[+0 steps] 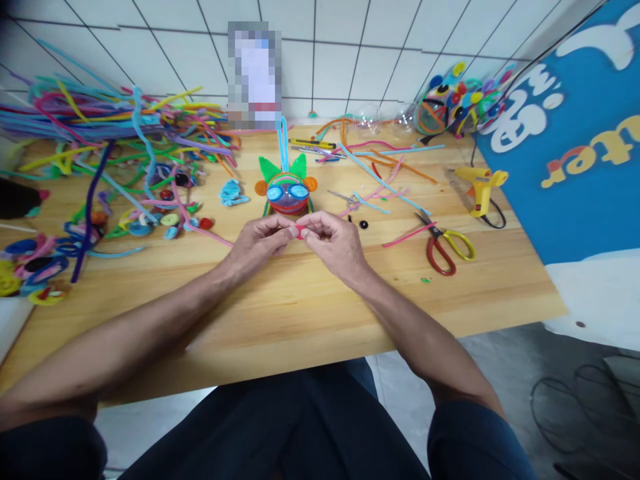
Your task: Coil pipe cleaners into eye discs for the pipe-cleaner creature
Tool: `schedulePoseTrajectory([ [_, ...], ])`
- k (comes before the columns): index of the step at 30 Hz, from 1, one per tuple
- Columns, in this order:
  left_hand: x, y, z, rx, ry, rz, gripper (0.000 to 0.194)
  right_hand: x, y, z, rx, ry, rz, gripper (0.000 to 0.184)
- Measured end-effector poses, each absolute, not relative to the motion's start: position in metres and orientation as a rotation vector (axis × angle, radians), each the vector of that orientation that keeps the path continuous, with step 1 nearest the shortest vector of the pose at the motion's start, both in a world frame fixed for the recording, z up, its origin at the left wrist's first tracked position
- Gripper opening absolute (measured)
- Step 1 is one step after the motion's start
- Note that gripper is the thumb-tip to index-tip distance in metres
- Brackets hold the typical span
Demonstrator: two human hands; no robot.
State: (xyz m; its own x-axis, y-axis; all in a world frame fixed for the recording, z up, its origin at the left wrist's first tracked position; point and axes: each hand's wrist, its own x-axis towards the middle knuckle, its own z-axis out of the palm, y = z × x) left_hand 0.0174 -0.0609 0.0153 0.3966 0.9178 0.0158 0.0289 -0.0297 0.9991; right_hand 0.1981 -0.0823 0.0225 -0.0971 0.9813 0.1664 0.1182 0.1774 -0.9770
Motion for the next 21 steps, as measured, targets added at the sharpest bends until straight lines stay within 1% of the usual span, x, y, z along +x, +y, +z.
schedulePoseTrajectory([
  [6, 0.0163, -0.0597, 0.0164, 1.494, 0.897, 0.895, 0.023, 0.2016, -0.0801, 0.02, -1.136, -1.467, 1.112, 0.009],
  [11, 0.017, -0.0614, 0.0164, 1.437, 0.92, 0.879, 0.022, 0.2025, -0.0786, 0.0174, -1.124, -1.498, 1.143, 0.01],
  [17, 0.0201, -0.063, 0.0171, 1.313, 0.994, 0.979, 0.019, 0.201, -0.0782, 0.0181, -1.15, -1.413, 1.163, 0.019],
  [21, 0.0214, -0.0642, 0.0166, 1.285, 0.999, 0.996, 0.016, 0.2004, -0.0785, 0.0187, -1.165, -1.407, 1.146, 0.018],
])
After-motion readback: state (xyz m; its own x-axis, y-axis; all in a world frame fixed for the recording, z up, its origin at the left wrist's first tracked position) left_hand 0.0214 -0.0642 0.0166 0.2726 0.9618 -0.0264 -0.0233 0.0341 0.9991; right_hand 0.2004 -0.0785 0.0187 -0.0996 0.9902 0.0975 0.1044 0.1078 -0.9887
